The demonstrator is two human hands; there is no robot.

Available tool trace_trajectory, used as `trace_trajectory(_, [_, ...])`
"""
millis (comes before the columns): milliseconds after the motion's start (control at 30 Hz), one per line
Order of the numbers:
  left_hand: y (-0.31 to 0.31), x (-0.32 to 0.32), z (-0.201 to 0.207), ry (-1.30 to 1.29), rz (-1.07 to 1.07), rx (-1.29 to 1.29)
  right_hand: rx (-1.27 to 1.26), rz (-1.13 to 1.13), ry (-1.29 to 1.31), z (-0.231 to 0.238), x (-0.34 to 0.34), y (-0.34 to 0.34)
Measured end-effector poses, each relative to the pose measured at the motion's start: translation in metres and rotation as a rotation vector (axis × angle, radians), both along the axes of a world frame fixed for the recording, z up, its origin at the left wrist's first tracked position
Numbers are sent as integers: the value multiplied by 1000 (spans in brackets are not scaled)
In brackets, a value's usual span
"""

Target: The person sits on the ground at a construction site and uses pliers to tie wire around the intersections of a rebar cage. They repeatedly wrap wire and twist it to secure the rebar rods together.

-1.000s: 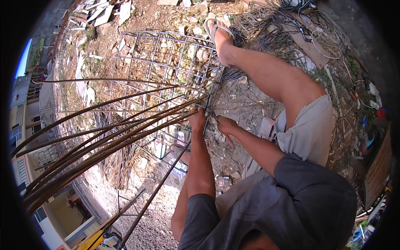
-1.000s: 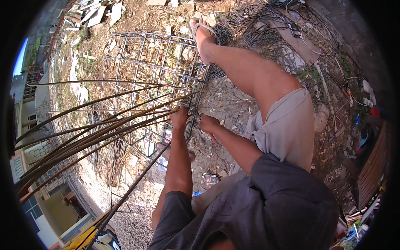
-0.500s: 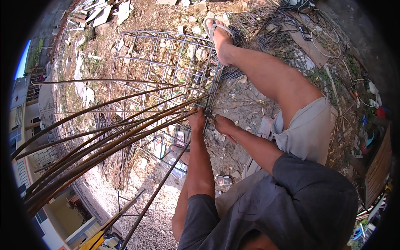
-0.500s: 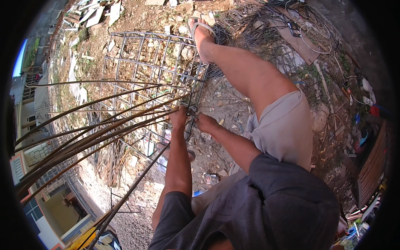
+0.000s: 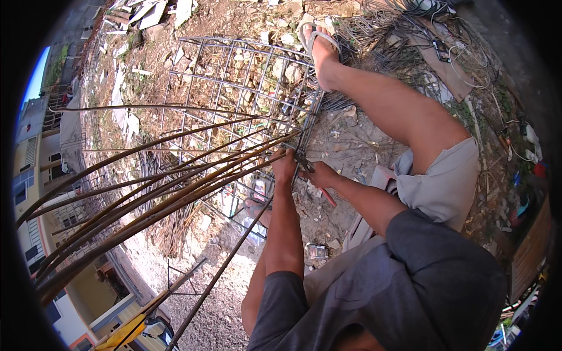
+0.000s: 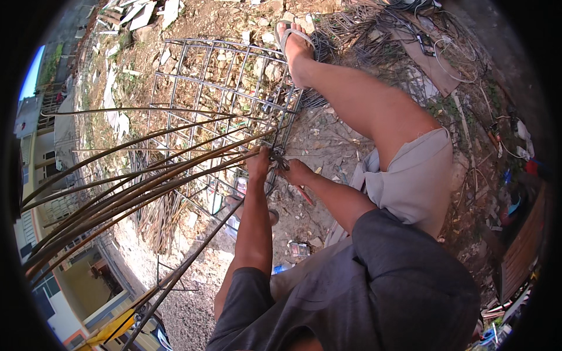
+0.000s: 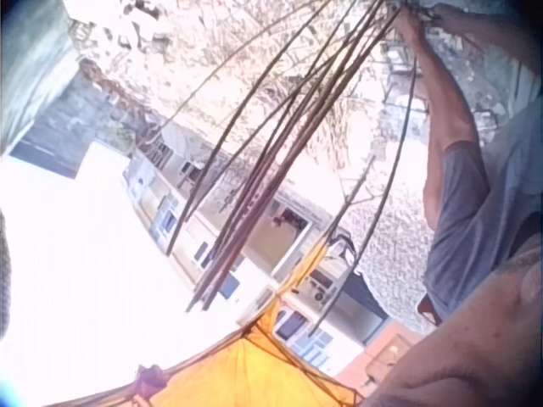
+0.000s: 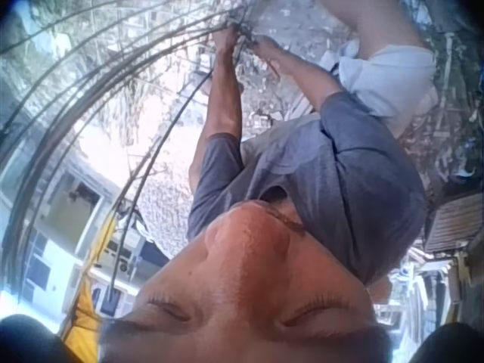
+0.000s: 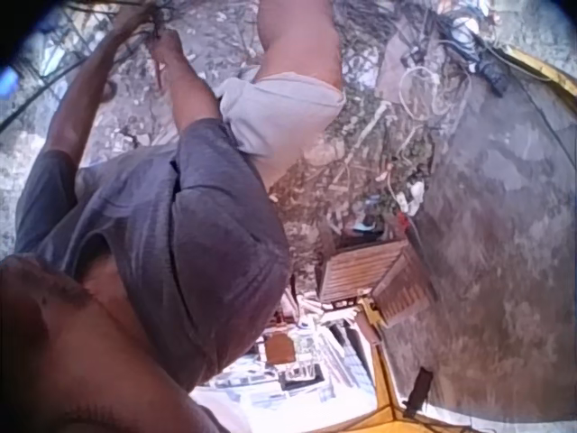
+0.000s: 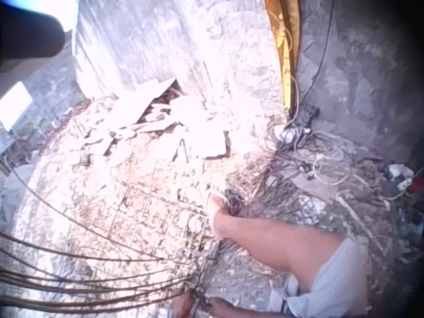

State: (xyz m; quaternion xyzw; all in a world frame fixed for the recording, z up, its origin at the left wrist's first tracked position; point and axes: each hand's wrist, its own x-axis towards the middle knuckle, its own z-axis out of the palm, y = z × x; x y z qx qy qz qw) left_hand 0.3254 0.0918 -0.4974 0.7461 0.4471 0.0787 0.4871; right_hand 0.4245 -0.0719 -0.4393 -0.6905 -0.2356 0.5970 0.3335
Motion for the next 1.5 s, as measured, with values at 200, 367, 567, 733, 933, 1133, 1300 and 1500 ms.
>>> trace_trajectory(200, [-25, 38, 43, -10, 92, -106, 23, -416, 1335, -66, -4, -24])
trace_trajectory(367, [-28, 38, 37, -60, 106, -119, -75, -230, 624, -41, -7, -18])
trace_trajectory(567, [-23, 27, 32, -94, 169, -141, -97, 14, -653, -11, -14, -44])
trace_trajectory(733, [-26, 35, 41, -90, 201, -255, -155, 41, -441, -8, -2, -39])
trace_trajectory(933, [-29, 43, 41, -130, 134, -260, 77, -354, 1610, -58, 3, -51])
trace_trajectory(1133, [-18, 26, 30, -47, 6, -155, -21, -450, 828, -5, -20, -45])
trace_trajectory(1300, [-21, 33, 37, -70, 105, -239, 37, -517, 496, 3, -48, -29])
trace_trajectory(1500, [-23, 32, 43, -125, 136, -249, 96, -715, 441, -17, -97, -7])
